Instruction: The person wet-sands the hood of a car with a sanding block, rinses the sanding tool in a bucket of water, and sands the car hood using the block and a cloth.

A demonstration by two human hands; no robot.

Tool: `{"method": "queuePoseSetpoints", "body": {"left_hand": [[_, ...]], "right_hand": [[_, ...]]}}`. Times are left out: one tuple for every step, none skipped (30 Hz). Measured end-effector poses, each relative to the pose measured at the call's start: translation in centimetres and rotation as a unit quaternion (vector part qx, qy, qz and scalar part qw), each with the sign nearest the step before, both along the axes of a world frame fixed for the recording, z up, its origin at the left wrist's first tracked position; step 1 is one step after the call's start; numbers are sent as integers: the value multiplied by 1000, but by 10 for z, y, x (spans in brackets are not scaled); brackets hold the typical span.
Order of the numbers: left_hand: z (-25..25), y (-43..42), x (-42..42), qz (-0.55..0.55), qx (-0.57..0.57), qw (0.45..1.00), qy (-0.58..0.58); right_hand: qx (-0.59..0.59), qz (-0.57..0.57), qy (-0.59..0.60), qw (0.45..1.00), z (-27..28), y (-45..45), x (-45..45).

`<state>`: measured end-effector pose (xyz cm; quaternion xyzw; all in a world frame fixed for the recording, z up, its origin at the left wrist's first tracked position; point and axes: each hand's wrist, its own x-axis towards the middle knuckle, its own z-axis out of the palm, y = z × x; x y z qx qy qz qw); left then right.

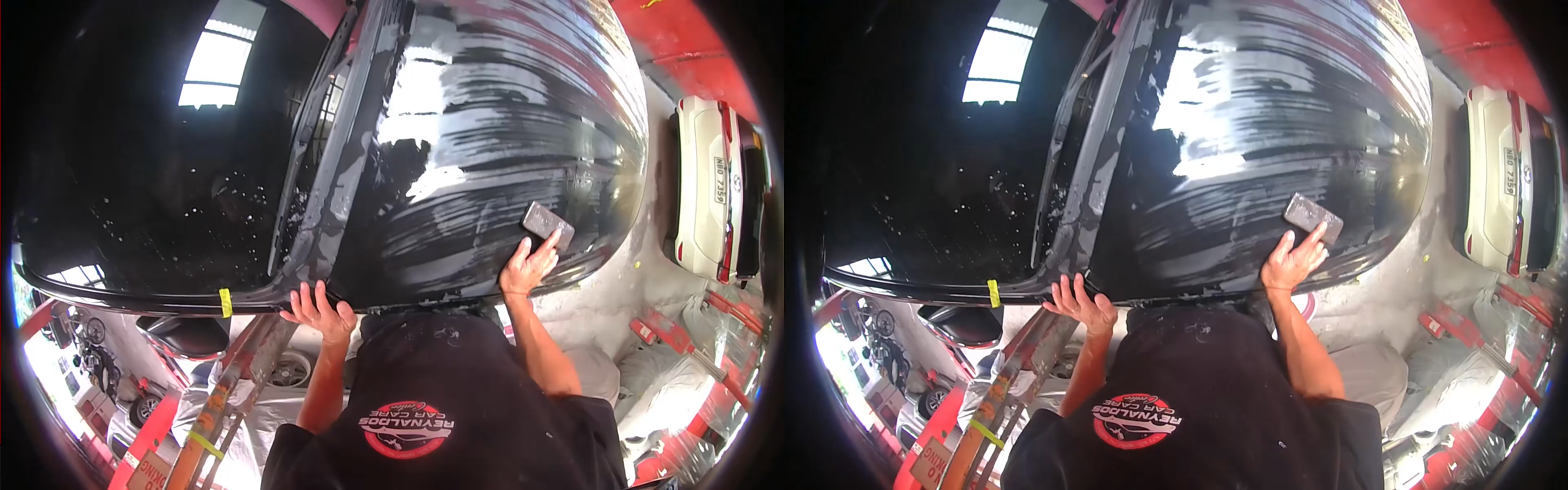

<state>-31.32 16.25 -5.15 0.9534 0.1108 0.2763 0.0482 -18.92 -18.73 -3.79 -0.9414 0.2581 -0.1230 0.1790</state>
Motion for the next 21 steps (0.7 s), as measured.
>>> {"method": "queuePoseSetpoints", "body": {"left_hand": [[1, -1, -1, 1, -1, 1000, 2], [1, 0, -1, 1, -2, 1000, 5], [0, 1, -2, -2, -3, 1000, 10], [0, 2, -3, -6, -3, 1000, 5], [0, 2, -2, -6, -3, 1000, 7], [0, 2, -3, -6, -3, 1000, 12], [2, 1, -3, -5, -6, 1000, 18], [2, 1, -4, -10, -7, 1000, 15], [2, 0, -4, -8, -7, 1000, 16], [2, 1, -3, -6, -6, 1000, 17], [3, 1, -3, -10, -3, 1000, 17], [2, 1, -4, -15, -3, 1000, 14], [2, 2, -4, -13, -5, 1000, 15], [1, 2, -5, -11, -7, 1000, 17], [3, 1, -3, -13, -6, 1000, 17], [4, 0, -2, -18, -4, 1000, 16], [5, 0, -1, -23, 5, 1000, 11], [6, 2, 1, -29, 16, 999, 4], [5, 2, 1, -32, 21, 999, 0], [5, 2, 2, -33, 21, 999, -1], [6, 2, 1, -34, 21, 999, 1]], "right_hand": [[-6, 5, -5, 1000, -1, 0, 0], [-12, 9, -10, 1000, -1, -1, 0], [-12, 21, -16, 1000, 0, -2, 1], [-12, 17, -22, 1000, 1, -1, 2], [-9, 21, -21, 1000, 3, 0, 2], [-7, 25, -19, 999, 5, 1, 2], [-34, 30, -17, 999, 3, 0, 1], [-35, 25, -20, 999, 5, 0, 1], [-31, 26, -14, 999, 6, 1, 1], [-26, 27, -8, 999, 7, 1, 1], [-15, 23, -3, 1000, 6, 1, 1], [-15, 17, -6, 1000, 5, 1, 1], [-14, 24, -17, 999, 5, 1, 2], [-13, 30, -26, 999, 4, 0, 1], [-12, 25, -26, 999, 4, 0, 0], [-11, 26, -25, 999, 4, -1, 1], [-10, 28, -24, 999, 5, 0, 1], [-6, 21, -27, 999, 5, 1, 1], [-8, 21, -24, 999, 6, 1, 1], [-11, 21, -21, 999, 7, 1, 1], [-9, 12, -27, 1000, 6, 1, 1]]}}
